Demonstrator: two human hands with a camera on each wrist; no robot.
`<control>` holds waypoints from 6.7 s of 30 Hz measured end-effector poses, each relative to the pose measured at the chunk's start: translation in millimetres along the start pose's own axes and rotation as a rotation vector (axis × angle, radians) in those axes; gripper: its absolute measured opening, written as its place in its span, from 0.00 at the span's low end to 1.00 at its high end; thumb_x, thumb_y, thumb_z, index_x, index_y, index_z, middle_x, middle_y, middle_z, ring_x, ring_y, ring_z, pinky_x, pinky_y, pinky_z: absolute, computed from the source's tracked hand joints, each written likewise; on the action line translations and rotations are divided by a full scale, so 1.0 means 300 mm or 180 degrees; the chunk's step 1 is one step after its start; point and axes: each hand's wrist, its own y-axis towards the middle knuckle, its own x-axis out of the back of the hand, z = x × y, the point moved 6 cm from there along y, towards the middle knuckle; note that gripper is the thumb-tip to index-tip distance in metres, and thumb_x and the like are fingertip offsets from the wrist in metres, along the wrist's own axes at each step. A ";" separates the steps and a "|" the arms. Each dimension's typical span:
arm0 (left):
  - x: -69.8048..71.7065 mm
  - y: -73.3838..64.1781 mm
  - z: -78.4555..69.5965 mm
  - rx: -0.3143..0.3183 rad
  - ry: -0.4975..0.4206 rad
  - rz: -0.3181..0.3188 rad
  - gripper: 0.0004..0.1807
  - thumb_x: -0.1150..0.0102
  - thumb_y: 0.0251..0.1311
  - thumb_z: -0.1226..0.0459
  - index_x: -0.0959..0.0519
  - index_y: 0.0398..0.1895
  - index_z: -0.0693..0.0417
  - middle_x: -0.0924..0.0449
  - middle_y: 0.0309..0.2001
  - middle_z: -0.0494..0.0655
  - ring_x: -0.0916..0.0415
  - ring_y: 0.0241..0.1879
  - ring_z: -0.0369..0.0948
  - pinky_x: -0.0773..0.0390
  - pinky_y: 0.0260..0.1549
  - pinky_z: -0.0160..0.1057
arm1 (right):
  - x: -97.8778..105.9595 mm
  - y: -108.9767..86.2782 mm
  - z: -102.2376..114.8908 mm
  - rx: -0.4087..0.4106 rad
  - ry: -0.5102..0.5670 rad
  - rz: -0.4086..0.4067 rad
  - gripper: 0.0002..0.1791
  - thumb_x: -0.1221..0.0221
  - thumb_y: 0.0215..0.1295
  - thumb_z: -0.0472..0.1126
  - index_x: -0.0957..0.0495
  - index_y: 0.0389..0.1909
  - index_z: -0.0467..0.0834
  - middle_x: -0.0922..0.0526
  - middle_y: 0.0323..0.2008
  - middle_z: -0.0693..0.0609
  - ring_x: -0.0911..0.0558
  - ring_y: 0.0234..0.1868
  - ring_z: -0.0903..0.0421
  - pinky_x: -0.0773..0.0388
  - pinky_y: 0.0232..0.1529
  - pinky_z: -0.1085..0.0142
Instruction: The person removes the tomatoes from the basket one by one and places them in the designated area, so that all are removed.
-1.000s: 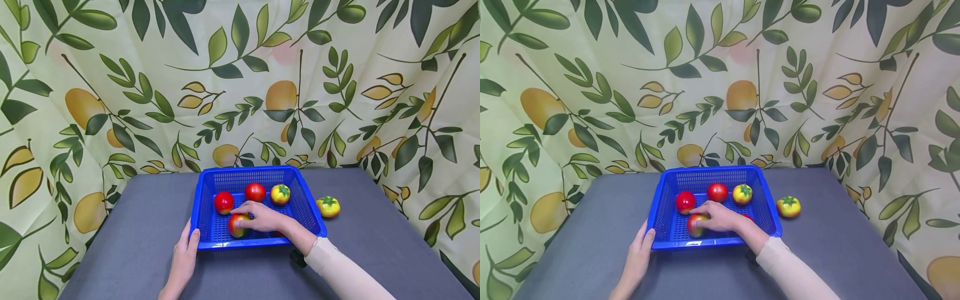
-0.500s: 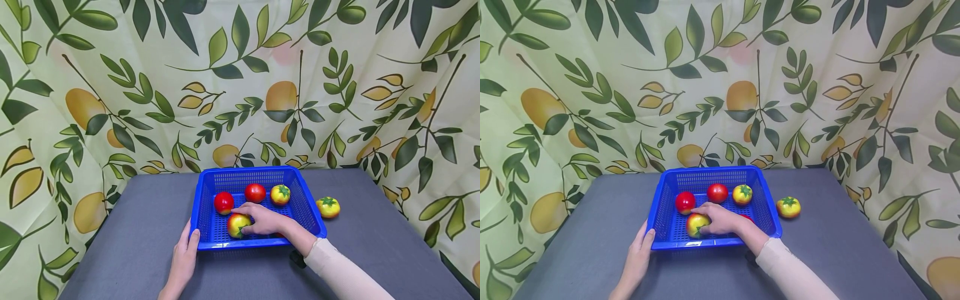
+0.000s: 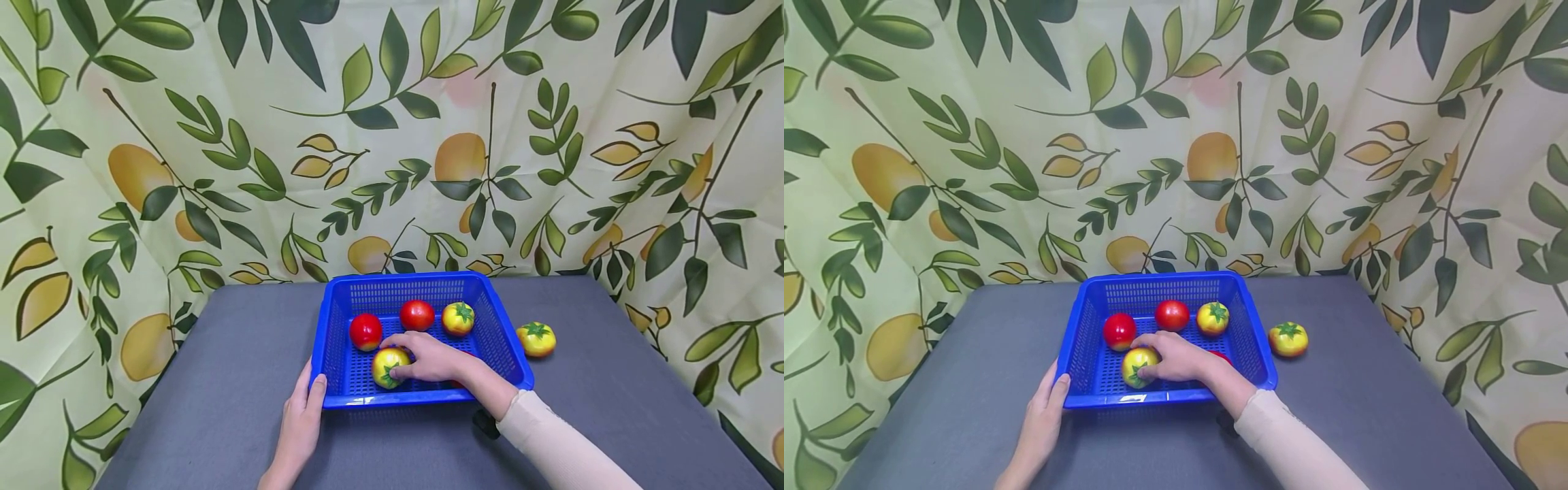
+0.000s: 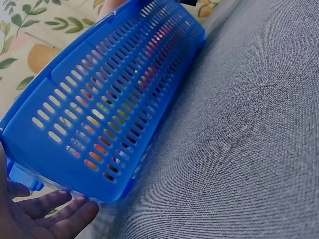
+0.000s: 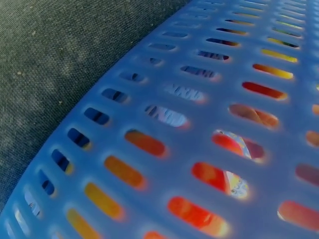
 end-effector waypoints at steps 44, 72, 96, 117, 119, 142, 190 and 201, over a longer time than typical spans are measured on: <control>0.004 0.000 0.002 -0.0042 -0.0054 -0.0017 0.32 0.57 0.76 0.53 0.44 0.76 0.59 0.37 0.69 0.61 0.39 0.67 0.56 0.41 0.63 0.61 | 0.112 -0.182 -0.005 -0.0658 0.1526 -0.1261 0.27 0.35 0.64 0.44 0.25 0.65 0.49 0.19 0.49 0.49 0.20 0.46 0.50 0.22 0.47 0.57; -0.005 -0.004 -0.007 0.0057 -0.0029 0.0060 0.33 0.60 0.77 0.51 0.46 0.76 0.61 0.41 0.71 0.62 0.42 0.69 0.57 0.42 0.63 0.60 | 0.169 -0.433 -0.044 -0.1316 0.2113 -0.2549 0.29 0.32 0.63 0.48 0.28 0.62 0.44 0.25 0.57 0.45 0.24 0.54 0.49 0.24 0.49 0.70; -0.006 -0.002 -0.004 0.0097 0.0014 0.0067 0.34 0.60 0.77 0.50 0.46 0.76 0.60 0.41 0.71 0.61 0.43 0.69 0.58 0.42 0.63 0.61 | 0.220 -0.613 -0.131 -0.1511 0.2567 -0.3377 0.32 0.31 0.61 0.50 0.29 0.63 0.41 0.22 0.51 0.51 0.21 0.49 0.58 0.22 0.46 0.72; 0.011 0.013 -0.010 -0.0103 -0.0023 0.0015 0.31 0.59 0.77 0.51 0.49 0.79 0.48 0.44 0.74 0.55 0.46 0.71 0.54 0.45 0.65 0.61 | 0.292 -0.748 -0.251 -0.1240 0.3323 -0.3921 0.25 0.31 0.60 0.39 0.25 0.57 0.41 0.21 0.48 0.53 0.19 0.44 0.60 0.19 0.41 0.69; 0.014 0.013 -0.012 -0.0111 -0.0010 -0.0011 0.31 0.59 0.77 0.52 0.48 0.79 0.48 0.43 0.73 0.55 0.45 0.71 0.54 0.45 0.65 0.61 | 0.306 -0.773 -0.283 -0.1284 0.3346 -0.3983 0.25 0.30 0.59 0.39 0.25 0.56 0.41 0.20 0.47 0.53 0.18 0.42 0.60 0.19 0.40 0.68; 0.016 0.007 -0.014 -0.0162 0.0028 -0.0038 0.31 0.59 0.77 0.52 0.48 0.78 0.48 0.42 0.73 0.55 0.44 0.70 0.52 0.44 0.65 0.60 | 0.451 -0.833 -0.526 -0.2027 0.1498 -0.2914 0.41 0.37 0.65 0.54 0.39 0.65 0.27 0.24 0.33 0.66 0.16 0.30 0.61 0.19 0.32 0.71; 0.004 -0.001 -0.004 -0.0141 0.0043 -0.0122 0.30 0.58 0.77 0.53 0.44 0.77 0.51 0.38 0.71 0.56 0.39 0.68 0.55 0.41 0.63 0.62 | 0.372 -0.832 -0.756 -0.2649 0.1554 -0.2018 0.50 0.49 0.69 0.65 0.43 0.66 0.20 0.37 0.59 0.25 0.24 0.34 0.67 0.17 0.39 0.62; 0.004 -0.006 -0.004 -0.0157 0.0027 -0.0155 0.30 0.57 0.77 0.53 0.44 0.77 0.49 0.37 0.70 0.55 0.37 0.67 0.54 0.40 0.62 0.62 | 0.383 -0.828 -0.759 -0.2694 0.1564 -0.1944 0.50 0.50 0.70 0.64 0.43 0.65 0.19 0.37 0.59 0.24 0.24 0.35 0.65 0.17 0.39 0.61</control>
